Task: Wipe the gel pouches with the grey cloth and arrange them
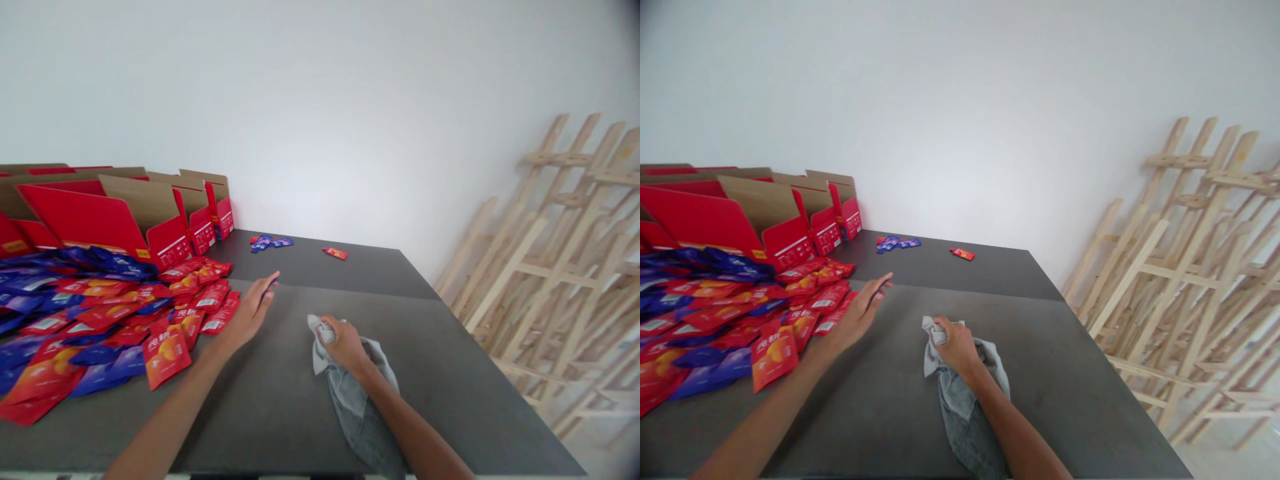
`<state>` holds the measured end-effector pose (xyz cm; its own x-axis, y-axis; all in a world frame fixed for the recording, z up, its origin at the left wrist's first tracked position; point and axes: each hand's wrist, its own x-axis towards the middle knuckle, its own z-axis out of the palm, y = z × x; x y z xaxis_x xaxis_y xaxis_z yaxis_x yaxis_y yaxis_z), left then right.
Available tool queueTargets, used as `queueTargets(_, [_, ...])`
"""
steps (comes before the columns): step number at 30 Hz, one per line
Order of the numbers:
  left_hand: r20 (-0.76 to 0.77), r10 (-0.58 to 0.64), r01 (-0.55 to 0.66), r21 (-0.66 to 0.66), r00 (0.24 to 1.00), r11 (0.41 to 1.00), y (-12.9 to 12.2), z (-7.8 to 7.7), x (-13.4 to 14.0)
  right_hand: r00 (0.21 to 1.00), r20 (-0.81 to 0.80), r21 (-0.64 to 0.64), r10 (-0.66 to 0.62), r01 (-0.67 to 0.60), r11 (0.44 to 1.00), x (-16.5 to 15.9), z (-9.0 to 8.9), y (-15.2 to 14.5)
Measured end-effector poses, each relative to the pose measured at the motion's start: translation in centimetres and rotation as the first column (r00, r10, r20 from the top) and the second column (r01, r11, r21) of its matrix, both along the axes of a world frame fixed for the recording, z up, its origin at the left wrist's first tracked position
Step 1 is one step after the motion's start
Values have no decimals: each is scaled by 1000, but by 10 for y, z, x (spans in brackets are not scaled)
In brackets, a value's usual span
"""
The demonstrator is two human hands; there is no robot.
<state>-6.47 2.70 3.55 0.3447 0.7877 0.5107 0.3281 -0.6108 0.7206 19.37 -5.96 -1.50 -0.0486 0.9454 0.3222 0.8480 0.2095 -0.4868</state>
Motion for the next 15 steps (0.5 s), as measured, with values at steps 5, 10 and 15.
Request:
queueTargets(5, [-533, 31, 91, 201, 846, 975, 42, 12, -102, 1000, -8, 16, 21, -21, 1000, -1, 0, -1])
queueTargets(10, [-619, 179, -19, 257, 765, 966, 72, -4, -162, 998, -29, 52, 47, -46, 998, 0, -3, 1])
queueTargets(15, [-694, 282, -129, 265, 663, 956, 77, -21, -188, 997, -46, 72, 68, -64, 995, 1, -2, 2])
